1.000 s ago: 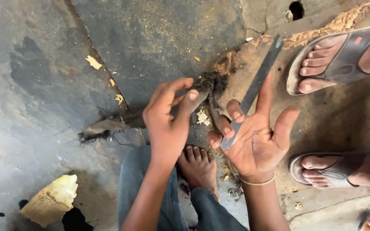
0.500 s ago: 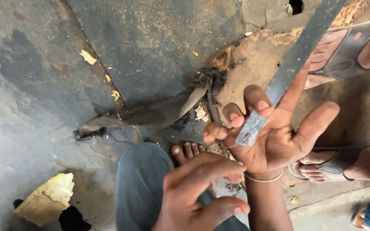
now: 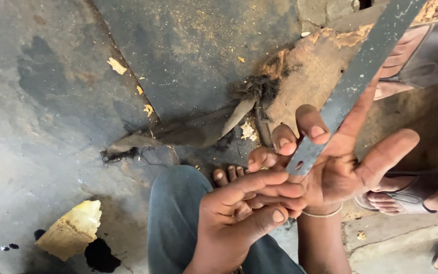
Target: Removing old covering and scraping foam from a motorcycle seat base using a metal blade.
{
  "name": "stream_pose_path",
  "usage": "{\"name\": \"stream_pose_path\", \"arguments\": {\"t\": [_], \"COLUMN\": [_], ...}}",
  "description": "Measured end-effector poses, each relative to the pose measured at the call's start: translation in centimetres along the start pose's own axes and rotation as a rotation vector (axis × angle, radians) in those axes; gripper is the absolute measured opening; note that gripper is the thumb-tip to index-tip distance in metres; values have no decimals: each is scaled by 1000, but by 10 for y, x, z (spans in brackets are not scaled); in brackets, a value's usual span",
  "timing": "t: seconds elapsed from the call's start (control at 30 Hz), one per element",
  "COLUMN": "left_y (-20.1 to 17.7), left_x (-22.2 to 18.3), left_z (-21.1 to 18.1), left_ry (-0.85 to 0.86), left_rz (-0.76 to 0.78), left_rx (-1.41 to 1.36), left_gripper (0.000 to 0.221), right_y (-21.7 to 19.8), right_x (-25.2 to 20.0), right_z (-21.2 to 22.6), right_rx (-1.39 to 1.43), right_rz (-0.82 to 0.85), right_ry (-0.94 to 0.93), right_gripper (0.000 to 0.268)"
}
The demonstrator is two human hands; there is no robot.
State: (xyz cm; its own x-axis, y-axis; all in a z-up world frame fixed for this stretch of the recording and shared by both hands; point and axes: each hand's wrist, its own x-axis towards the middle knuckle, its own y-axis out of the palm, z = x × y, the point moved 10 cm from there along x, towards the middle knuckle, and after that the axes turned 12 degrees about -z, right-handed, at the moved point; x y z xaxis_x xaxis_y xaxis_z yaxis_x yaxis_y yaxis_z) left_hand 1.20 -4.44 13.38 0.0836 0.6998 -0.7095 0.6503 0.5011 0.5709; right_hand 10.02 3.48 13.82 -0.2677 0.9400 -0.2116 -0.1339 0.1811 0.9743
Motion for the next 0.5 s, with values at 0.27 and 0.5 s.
{"name": "stream_pose_path", "arguments": {"t": [0.27,0.5], "left_y": [-9,-47], "left_x": [2,32], "left_z": [10,-29], "left_ry": [-54,190], "left_rz": [-18,-155], "left_rx": [-17,145], "left_gripper": [32,22], "right_y": [-14,-58], "right_x": [-1,-26], "right_z": [8,41], "right_rx": [78,-196], "right_rz": [-78,-350], "right_ry": [-1,-193], "right_gripper": [71,22]}}
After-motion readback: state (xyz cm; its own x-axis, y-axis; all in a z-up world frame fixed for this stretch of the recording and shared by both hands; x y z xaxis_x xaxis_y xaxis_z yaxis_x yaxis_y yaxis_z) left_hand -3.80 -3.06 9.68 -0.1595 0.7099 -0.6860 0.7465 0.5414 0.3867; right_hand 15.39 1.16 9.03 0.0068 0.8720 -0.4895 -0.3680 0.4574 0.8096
